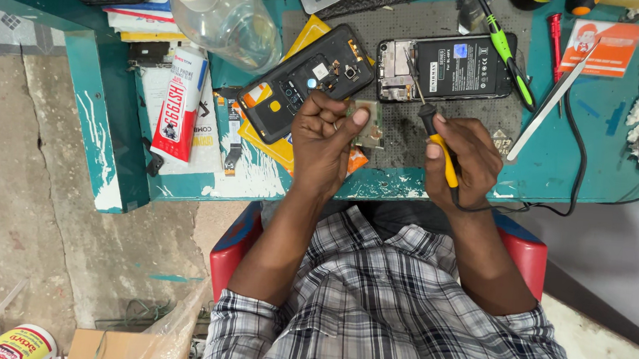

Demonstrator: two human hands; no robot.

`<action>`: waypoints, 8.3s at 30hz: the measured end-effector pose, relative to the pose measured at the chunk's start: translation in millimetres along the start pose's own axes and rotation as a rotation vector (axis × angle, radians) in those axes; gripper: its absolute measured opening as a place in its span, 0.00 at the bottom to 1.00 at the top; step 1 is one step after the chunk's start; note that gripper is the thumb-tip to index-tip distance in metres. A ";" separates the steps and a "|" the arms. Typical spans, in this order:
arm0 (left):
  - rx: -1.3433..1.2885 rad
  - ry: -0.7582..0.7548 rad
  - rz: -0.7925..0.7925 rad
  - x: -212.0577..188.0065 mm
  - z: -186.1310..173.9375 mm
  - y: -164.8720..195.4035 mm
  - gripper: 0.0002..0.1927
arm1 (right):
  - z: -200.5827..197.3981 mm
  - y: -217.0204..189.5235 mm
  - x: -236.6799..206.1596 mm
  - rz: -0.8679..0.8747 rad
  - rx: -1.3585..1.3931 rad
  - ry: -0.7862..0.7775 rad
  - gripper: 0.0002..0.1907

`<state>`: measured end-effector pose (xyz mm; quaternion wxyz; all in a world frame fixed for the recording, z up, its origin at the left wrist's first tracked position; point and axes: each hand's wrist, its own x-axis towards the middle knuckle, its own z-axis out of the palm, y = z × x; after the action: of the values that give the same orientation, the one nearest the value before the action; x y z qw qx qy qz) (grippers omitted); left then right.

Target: The person holds a disassembled smartphone motherboard in one hand and solders a component onto it with a soldering iron, working on the board over a repair bench. They then set the board down and use a red screwdriver to unscrew and open the phone's rear housing on the bench.

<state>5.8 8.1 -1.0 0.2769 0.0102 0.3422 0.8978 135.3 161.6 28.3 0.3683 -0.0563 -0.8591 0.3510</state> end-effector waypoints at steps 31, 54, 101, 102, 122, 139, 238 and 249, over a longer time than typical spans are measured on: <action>0.164 -0.145 0.129 -5.4 3.0 2.1 0.13 | -1.1 17.7 -24.4 0.029 0.308 0.164 0.13; 1.085 -0.439 0.595 -28.2 35.2 16.1 0.10 | -0.2 11.4 -12.9 -0.028 0.032 0.015 0.30; 0.074 -0.063 -0.102 -0.5 -5.5 0.7 0.09 | -6.0 -4.5 9.2 -0.164 0.099 -0.086 0.07; 0.062 -0.066 -0.098 -0.3 -6.0 0.3 0.09 | -6.0 -4.7 9.7 -0.165 0.101 -0.092 0.07; 0.065 -0.104 -0.095 -1.8 -9.1 3.0 0.13 | -4.9 0.4 9.7 -0.157 0.186 -0.109 0.07; 0.043 -0.126 -0.103 -3.0 -10.4 6.2 0.13 | -5.2 3.0 -1.4 0.075 0.158 0.014 0.11; 0.074 -0.098 -0.057 -3.9 -9.4 2.6 0.12 | -7.0 -0.2 0.0 -0.018 0.173 -0.074 0.10; 0.048 -0.098 -0.049 -3.3 -11.4 1.0 0.12 | -6.4 -0.3 -4.9 0.138 0.135 -0.030 0.12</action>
<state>5.8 -1.1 -8.5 0.3151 0.0523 0.3499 0.8807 143.2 163.2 28.7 0.3334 -0.0851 -0.8330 0.4332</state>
